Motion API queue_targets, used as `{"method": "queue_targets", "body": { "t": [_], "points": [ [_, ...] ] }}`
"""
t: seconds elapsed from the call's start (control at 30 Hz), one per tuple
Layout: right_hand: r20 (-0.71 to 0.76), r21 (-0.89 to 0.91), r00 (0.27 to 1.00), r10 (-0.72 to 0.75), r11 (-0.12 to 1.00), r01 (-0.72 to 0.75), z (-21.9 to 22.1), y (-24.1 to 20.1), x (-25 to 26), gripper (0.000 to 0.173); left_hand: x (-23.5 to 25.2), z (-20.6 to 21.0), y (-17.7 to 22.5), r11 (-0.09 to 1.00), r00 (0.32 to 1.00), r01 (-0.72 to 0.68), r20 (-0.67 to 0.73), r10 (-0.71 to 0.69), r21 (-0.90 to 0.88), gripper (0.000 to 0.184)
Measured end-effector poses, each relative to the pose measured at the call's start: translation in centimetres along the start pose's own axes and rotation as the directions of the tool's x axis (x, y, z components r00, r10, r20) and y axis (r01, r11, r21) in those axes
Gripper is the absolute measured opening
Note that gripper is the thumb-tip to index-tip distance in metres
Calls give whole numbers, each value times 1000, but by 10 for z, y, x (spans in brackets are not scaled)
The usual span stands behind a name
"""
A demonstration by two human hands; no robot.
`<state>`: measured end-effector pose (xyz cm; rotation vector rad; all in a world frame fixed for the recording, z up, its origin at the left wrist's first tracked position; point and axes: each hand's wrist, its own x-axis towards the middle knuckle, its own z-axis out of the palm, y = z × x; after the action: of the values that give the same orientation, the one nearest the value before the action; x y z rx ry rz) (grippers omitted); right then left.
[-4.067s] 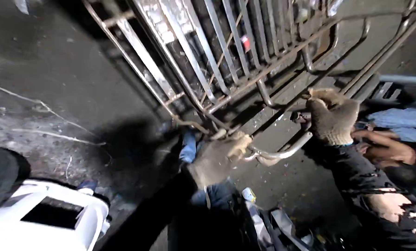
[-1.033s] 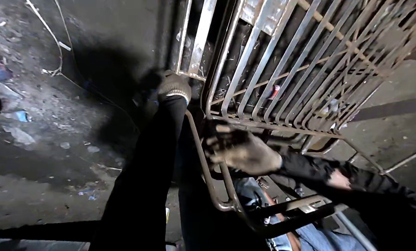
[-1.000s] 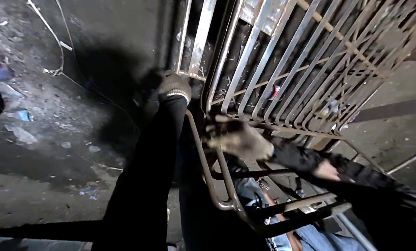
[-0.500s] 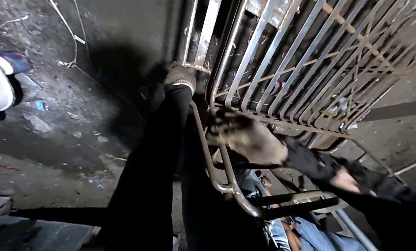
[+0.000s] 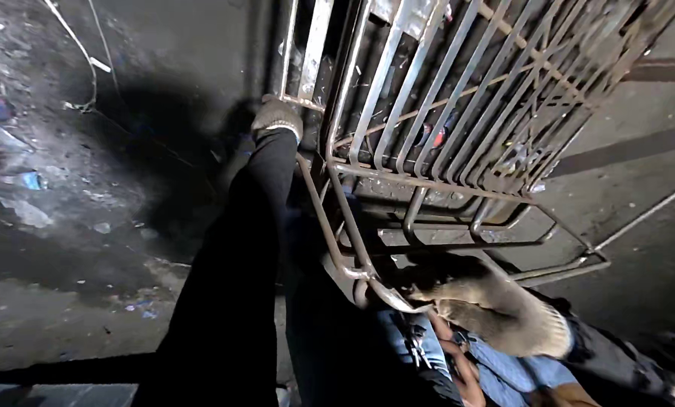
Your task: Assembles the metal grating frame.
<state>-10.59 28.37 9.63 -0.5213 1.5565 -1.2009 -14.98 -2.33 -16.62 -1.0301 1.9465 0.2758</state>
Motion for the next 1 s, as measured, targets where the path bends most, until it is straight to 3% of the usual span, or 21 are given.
{"method": "queue_targets", "body": {
  "t": [0.07,0.13,0.17,0.23,0.3,0.4,0.43,0.53,0.67,0.8,0.93,1.0],
  "points": [
    [-233,-92,971,59,992,-83,6,-5,-20,34,1,2,-2,1000,1000,2,0,-2,29,71],
    [-467,-153,880,80,974,-169,23,-13,-19,34,0,2,-1,999,1000,-3,11,2,50,72],
    [-513,-162,855,74,970,-181,33,-17,-11,34,0,3,-1,998,1000,-4,13,3,61,73],
    [-488,-172,868,92,965,-200,57,-30,10,32,3,4,-1,998,1000,0,0,0,70,74],
    [-447,-322,888,104,908,-269,82,-37,27,30,6,4,-2,999,1000,11,-9,-11,41,74],
    [-427,-549,903,43,781,-297,111,7,7,38,2,6,-3,1000,1000,-13,12,12,20,77],
    [-421,-539,905,66,784,-308,110,10,-1,41,0,4,-3,999,1000,-22,15,22,23,79],
    [-431,-414,892,137,848,-330,92,-46,25,37,3,-1,-5,998,999,-49,13,48,38,80],
    [-454,-517,887,87,785,-342,96,-50,68,33,1,1,-4,999,998,-51,22,51,10,84],
    [-493,-593,864,100,689,-417,104,-60,61,33,10,3,-4,997,997,-81,5,81,-13,90],
    [-534,-537,822,197,673,-509,113,-60,81,31,6,4,-8,995,994,-96,41,97,-17,79],
    [-565,-487,800,204,699,-523,111,-67,75,34,-6,-10,-13,974,973,-218,98,211,68,68]
  ]
}}
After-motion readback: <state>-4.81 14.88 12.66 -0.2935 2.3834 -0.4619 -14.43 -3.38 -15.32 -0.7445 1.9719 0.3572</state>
